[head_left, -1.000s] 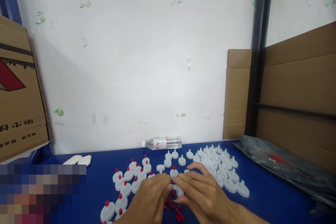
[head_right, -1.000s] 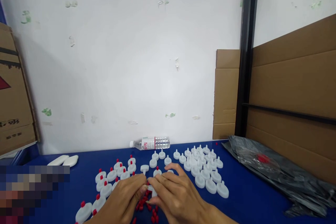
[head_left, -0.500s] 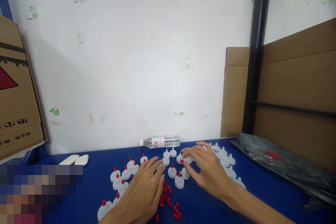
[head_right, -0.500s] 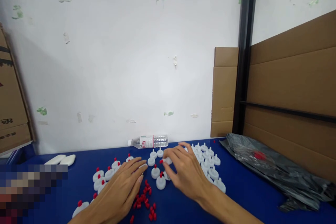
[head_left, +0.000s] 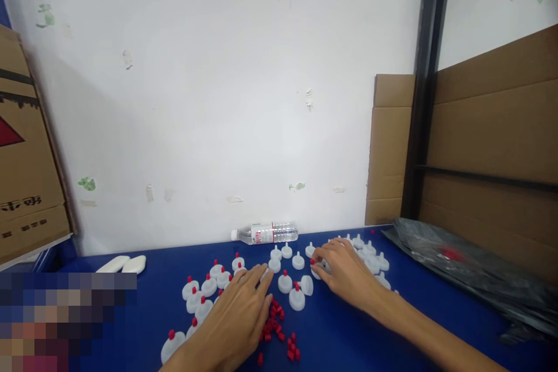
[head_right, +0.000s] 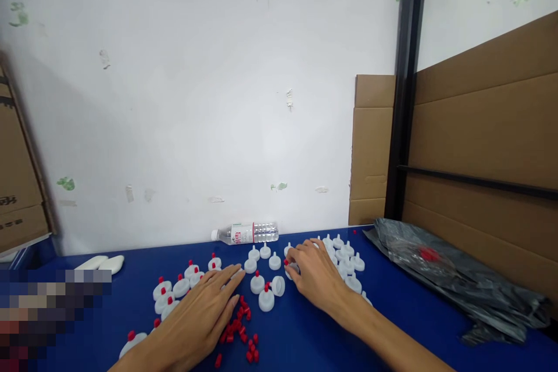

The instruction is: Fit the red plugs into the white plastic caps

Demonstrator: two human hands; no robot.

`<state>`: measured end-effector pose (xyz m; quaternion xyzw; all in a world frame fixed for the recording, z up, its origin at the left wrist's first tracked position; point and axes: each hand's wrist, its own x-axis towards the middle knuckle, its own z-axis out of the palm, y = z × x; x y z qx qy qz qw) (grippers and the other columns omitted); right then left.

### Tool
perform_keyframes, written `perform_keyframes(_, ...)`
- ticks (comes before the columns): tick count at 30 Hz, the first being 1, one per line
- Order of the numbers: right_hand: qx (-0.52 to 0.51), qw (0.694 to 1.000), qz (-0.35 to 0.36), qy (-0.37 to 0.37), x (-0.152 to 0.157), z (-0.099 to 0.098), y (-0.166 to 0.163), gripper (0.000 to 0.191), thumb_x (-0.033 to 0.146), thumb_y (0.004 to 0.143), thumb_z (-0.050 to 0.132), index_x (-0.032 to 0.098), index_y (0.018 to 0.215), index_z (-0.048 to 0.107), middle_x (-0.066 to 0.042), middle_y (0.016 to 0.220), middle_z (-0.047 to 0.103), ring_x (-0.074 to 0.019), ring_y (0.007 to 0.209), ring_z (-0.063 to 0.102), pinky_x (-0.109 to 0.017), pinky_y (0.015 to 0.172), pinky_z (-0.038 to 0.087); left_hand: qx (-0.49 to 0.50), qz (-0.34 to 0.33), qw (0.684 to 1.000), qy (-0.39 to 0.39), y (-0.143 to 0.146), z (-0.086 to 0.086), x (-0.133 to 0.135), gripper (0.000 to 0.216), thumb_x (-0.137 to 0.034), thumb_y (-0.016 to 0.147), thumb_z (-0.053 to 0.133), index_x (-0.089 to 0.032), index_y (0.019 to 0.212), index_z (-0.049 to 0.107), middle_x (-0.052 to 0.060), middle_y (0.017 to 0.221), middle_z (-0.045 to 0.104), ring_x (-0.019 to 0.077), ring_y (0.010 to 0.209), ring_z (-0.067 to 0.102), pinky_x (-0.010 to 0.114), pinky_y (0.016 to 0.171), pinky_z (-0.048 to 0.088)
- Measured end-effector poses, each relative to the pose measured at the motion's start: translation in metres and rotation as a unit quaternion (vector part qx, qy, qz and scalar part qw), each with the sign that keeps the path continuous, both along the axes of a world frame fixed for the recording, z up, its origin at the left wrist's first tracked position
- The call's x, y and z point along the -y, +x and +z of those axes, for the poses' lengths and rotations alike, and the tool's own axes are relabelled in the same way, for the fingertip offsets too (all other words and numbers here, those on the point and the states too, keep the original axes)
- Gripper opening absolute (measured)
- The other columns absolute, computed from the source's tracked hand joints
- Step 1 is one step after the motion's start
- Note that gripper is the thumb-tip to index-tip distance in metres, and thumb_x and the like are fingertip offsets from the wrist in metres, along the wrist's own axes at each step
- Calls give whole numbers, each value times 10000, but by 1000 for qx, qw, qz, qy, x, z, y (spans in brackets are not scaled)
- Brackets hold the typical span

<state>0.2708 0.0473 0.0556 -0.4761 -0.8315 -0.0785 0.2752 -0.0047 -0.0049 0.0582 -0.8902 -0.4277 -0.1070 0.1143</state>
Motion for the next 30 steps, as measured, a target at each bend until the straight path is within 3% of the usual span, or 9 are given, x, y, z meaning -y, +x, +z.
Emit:
perform_keyframes(4, 2, 999, 8, -38, 0, 0, 0, 99, 183, 931, 644, 207, 1009, 699, -46, 901, 749, -274, 932, 693, -565, 1074, 368, -2, 19, 999, -30, 0, 1, -2, 502, -265, 1078, 283, -167, 1553, 413, 181, 1582, 458, 333, 1448, 455, 588, 1139, 444)
perform_keyframes(8, -6, 998, 34, -51, 4, 4, -2, 260, 377, 1051, 494, 243, 1168, 683, -70, 1144, 737, -265, 1104, 664, -521, 1105, 385, 15, 42, 997, -62, -3, 1, -7, 520, -305, 1086, 277, -188, 1585, 363, 192, 1615, 399, 343, 1467, 419, 590, 1160, 409)
perform_keyframes(13, 5, 992, 78, -99, 10, -1, -3, 460, 524, 1082, 359, 316, 1428, 581, -61, 1482, 580, -314, 1443, 436, -630, 1215, 219, 51, 38, 996, -63, -9, 4, -11, 525, -318, 1084, 309, -205, 1596, 333, 196, 1598, 427, 346, 1432, 473, 573, 1121, 449)
perform_keyframes(20, 25, 988, 97, -114, 9, -7, -3, 491, 516, 1093, 333, 310, 1500, 516, -48, 1533, 527, -329, 1488, 370, -677, 1221, 186, 66, 24, 997, -37, -13, 7, -15, 556, -314, 1092, 305, -199, 1628, 214, 191, 1516, 538, 313, 1385, 536, 521, 1088, 465)
perform_keyframes(24, 40, 988, 100, -110, 5, -12, -3, 490, 516, 1088, 360, 313, 1510, 502, -54, 1533, 524, -339, 1480, 384, -677, 1209, 225, 86, 3, 996, 1, -11, 16, -12, 496, -239, 1068, 344, -188, 1561, 363, 166, 1429, 592, 308, 1294, 582, 520, 1069, 467)
perform_keyframes(27, 51, 986, 103, -120, 5, -13, -3, 489, 512, 1090, 355, 307, 1507, 508, -56, 1531, 524, -346, 1484, 373, -686, 1205, 220, 81, -26, 996, 18, -9, 22, -10, 352, -148, 1030, 396, -215, 1305, 607, 115, 1250, 644, 289, 1141, 613, 497, 975, 506)
perform_keyframes(30, 48, 984, 108, -133, 7, -7, -4, 489, 494, 1099, 328, 286, 1498, 522, -62, 1510, 550, -337, 1477, 389, -685, 1210, 201, 60, -52, 997, 18, -7, 19, -12, 303, -83, 1011, 420, -210, 1110, 676, 95, 1149, 652, 275, 1076, 593, 453, 905, 514)
